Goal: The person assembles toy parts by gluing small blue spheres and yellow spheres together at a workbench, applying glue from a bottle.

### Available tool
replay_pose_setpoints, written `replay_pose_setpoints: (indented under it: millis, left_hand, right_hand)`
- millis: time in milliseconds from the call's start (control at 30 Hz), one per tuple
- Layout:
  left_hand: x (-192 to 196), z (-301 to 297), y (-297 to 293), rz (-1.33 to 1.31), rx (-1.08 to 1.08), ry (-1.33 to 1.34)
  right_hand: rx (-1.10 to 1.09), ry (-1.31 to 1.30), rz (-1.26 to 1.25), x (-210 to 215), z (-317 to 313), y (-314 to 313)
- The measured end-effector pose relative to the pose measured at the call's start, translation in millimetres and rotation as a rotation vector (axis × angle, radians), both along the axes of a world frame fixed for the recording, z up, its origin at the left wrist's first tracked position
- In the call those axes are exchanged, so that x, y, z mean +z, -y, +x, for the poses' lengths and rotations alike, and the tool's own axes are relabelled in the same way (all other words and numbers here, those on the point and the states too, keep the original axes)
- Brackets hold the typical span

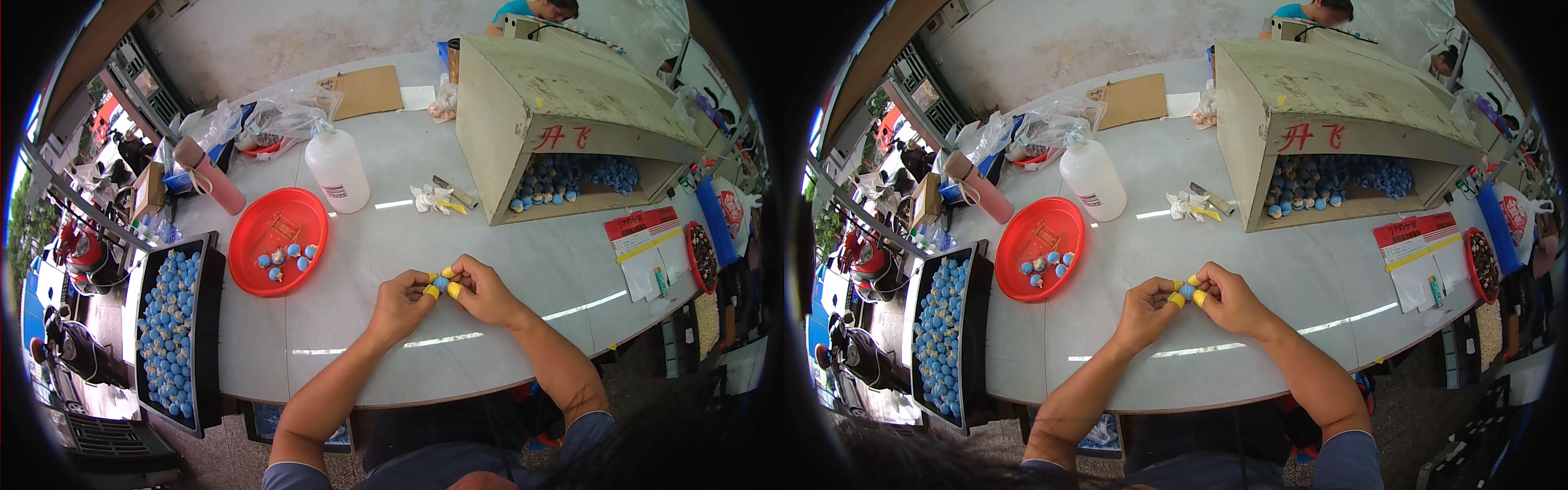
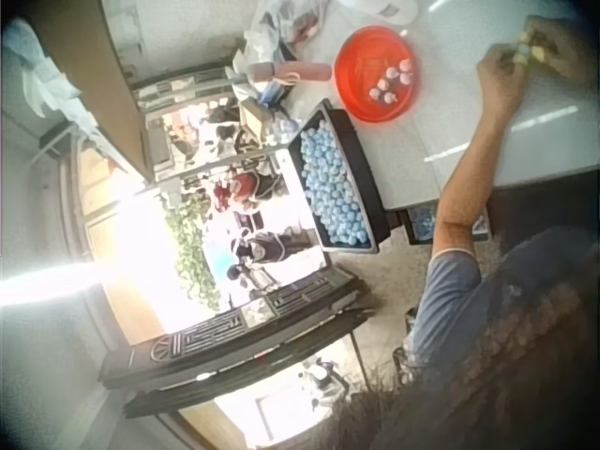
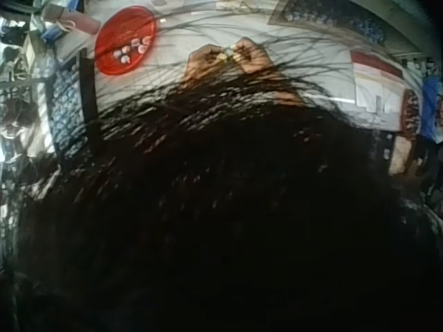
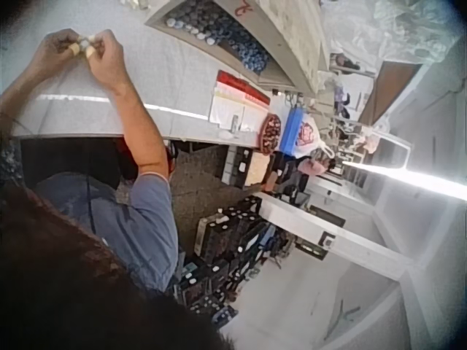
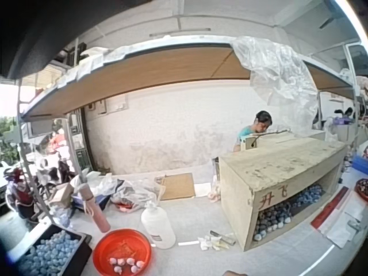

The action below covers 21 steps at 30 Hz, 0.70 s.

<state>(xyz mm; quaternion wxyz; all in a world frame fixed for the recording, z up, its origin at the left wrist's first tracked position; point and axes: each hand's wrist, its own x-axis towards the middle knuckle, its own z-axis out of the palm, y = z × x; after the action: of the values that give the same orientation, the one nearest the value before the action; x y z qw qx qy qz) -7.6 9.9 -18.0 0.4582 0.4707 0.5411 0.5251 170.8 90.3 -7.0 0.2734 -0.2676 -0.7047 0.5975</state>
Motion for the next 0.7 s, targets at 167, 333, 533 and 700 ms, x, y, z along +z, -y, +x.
replay_pose_setpoints:
  millis: [167, 333, 533, 700]
  left_hand:
    - [2.0, -0.4, -0.1, -0.001, -0.004, 0.003]
    - [0.0, -2.8, -0.1, 0.023, -0.009, -0.005]
    - [-0.5, -4.1, -2.5, 0.012, -0.022, -0.011]
    - [0.8, -3.5, -1.8, 0.001, -0.028, -0.006]
  right_hand:
    - [0.001, -0.003, -0.023, 1.4, -0.1, -0.1]
    - [-0.007, -0.014, -0.012, 3.5, -2.1, 0.7]
    - [-0.016, -0.006, -0.002, 4.1, -1.1, 0.3]
    - [-0.017, 0.007, -0.005, 3.3, -0.3, 1.1]
